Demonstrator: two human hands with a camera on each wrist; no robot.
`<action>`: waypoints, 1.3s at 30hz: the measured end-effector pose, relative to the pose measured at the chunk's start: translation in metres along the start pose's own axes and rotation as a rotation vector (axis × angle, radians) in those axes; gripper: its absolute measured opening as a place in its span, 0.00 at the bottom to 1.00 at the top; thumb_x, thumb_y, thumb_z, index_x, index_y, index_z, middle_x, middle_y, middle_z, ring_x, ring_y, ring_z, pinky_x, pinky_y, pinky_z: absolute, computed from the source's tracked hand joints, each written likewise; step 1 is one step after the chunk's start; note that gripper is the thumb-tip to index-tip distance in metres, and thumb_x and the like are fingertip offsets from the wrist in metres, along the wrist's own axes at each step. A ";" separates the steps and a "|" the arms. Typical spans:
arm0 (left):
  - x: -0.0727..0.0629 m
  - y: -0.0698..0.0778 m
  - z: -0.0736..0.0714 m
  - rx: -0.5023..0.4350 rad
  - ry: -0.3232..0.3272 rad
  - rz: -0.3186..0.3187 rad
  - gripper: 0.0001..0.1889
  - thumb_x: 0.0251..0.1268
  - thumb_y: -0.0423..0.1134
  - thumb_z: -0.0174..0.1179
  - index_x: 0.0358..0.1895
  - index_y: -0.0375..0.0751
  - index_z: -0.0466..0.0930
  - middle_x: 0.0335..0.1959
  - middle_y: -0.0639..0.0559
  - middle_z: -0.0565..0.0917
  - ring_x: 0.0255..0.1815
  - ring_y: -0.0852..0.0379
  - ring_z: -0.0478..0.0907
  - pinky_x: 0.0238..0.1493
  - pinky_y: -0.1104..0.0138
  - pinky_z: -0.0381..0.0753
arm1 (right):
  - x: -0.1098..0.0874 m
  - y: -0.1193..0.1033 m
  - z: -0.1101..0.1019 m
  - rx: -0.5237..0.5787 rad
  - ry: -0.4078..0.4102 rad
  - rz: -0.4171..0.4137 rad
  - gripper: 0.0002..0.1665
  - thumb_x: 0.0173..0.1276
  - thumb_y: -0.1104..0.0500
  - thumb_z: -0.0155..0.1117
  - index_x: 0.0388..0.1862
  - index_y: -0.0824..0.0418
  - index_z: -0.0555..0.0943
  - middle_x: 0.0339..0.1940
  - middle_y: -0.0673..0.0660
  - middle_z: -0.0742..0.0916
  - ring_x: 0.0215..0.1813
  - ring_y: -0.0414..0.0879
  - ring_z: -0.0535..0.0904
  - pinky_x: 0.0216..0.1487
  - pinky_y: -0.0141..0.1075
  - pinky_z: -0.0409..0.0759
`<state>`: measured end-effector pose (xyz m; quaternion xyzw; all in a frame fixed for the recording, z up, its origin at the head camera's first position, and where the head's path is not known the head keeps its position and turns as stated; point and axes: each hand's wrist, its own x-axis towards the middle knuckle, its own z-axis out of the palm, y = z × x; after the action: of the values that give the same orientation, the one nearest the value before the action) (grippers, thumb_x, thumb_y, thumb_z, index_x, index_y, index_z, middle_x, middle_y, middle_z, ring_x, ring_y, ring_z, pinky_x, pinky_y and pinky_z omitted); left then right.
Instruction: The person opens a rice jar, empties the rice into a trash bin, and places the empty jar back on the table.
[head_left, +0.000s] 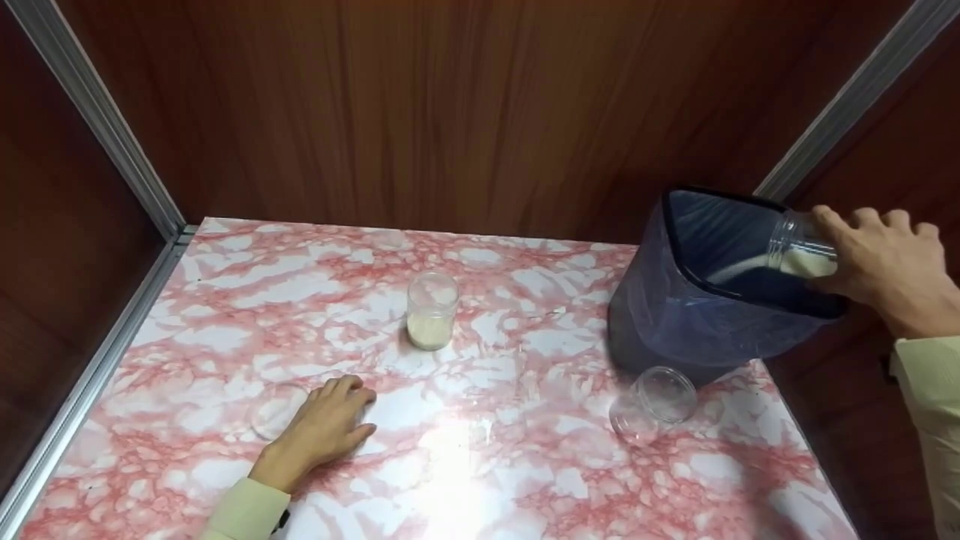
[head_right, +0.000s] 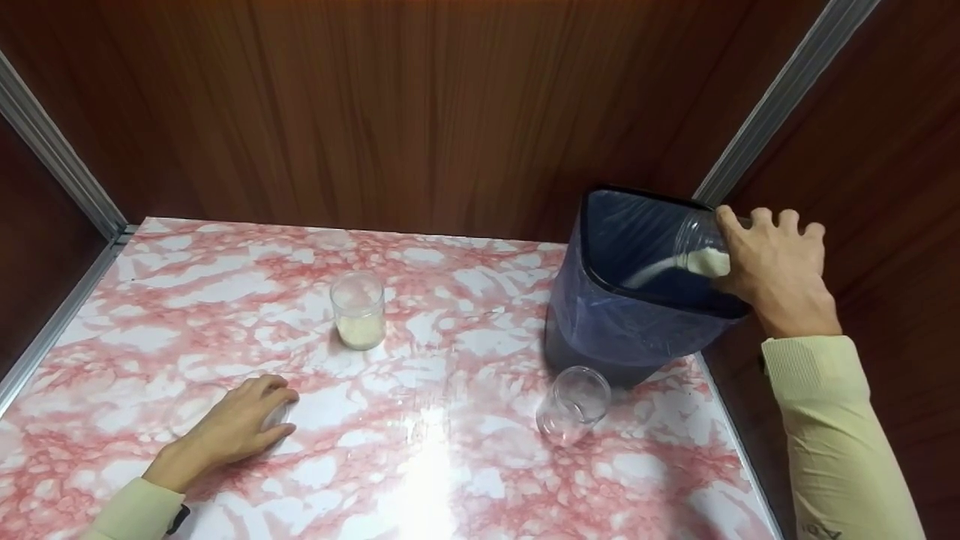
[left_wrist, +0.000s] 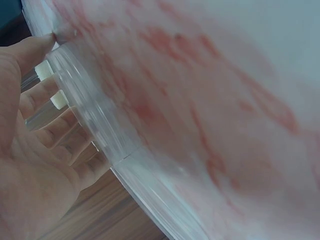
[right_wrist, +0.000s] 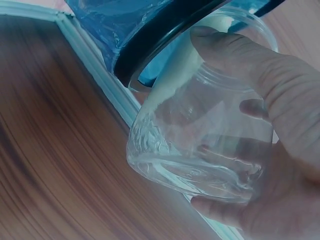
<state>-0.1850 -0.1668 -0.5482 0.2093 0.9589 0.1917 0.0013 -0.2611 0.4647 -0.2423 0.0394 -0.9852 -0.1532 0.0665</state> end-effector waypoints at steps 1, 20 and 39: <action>0.000 0.000 0.000 0.001 0.001 0.002 0.21 0.62 0.50 0.66 0.56 0.46 0.77 0.60 0.42 0.74 0.61 0.40 0.71 0.61 0.44 0.71 | 0.000 0.000 0.000 0.001 0.001 0.001 0.56 0.47 0.46 0.78 0.71 0.56 0.57 0.53 0.77 0.72 0.52 0.79 0.64 0.44 0.71 0.65; -0.001 0.000 0.000 0.008 0.010 0.002 0.22 0.62 0.50 0.66 0.55 0.46 0.77 0.59 0.42 0.74 0.61 0.40 0.71 0.61 0.44 0.71 | 0.001 0.000 -0.006 -0.010 -0.005 0.005 0.57 0.47 0.46 0.78 0.71 0.56 0.57 0.54 0.78 0.72 0.53 0.79 0.63 0.45 0.72 0.64; -0.001 0.001 -0.001 -0.001 0.019 0.014 0.21 0.62 0.49 0.66 0.55 0.44 0.78 0.58 0.42 0.74 0.60 0.40 0.71 0.60 0.44 0.72 | 0.005 -0.003 -0.010 -0.050 0.014 -0.048 0.57 0.46 0.46 0.77 0.72 0.55 0.57 0.54 0.78 0.72 0.53 0.79 0.63 0.43 0.70 0.64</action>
<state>-0.1839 -0.1661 -0.5473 0.2143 0.9573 0.1940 -0.0091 -0.2649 0.4583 -0.2332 0.0627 -0.9793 -0.1789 0.0708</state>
